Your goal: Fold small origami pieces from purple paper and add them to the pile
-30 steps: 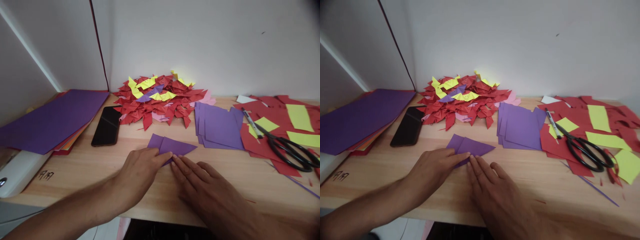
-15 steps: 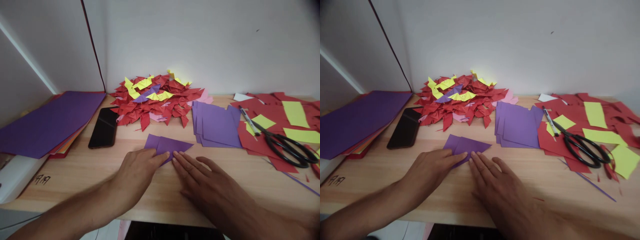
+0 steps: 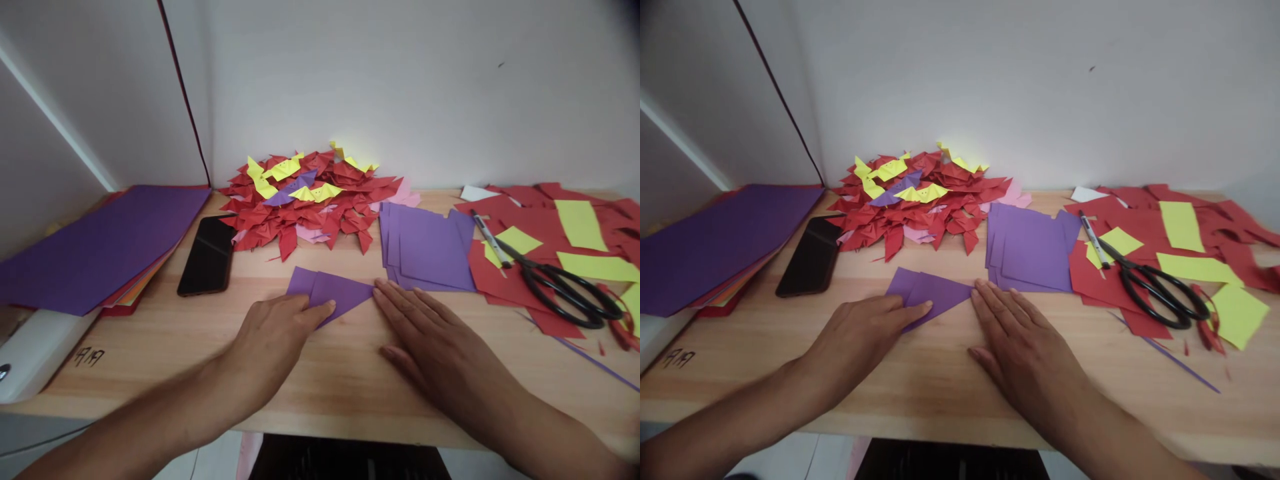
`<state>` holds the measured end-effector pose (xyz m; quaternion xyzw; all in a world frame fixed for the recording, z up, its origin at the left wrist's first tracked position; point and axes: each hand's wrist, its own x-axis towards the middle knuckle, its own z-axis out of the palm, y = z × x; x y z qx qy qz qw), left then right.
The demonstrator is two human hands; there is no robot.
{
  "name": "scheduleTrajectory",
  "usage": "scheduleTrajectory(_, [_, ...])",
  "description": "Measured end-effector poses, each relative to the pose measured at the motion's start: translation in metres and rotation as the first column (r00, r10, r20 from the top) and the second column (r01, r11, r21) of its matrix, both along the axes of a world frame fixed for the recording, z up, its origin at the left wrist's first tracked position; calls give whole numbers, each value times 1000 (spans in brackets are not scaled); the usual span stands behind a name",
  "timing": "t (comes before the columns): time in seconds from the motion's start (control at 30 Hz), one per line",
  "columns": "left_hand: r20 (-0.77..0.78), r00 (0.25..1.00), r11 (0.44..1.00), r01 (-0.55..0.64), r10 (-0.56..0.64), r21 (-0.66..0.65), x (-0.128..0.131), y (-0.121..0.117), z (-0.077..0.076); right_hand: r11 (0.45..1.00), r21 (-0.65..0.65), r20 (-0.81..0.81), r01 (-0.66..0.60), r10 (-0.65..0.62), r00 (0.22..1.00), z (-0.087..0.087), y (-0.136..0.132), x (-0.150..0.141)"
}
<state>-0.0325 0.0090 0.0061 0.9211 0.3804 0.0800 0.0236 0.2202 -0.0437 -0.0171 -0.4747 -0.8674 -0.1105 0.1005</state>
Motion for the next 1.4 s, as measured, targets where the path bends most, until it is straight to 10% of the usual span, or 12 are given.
scheduleTrajectory(0.47, [12,998,991,-67,69,-119,1,-4,8,988,149,82,-38,26,996,5,6,-8])
scheduleTrajectory(0.9, [547,796,965,-192,260,-178,6,-23,-14,1000,1,93,25,-25,995,17,6,-22])
scheduleTrajectory(1.4, [176,944,948,-300,278,111,14,-39,-13,990,21,235,137,-138,962,27,4,-44])
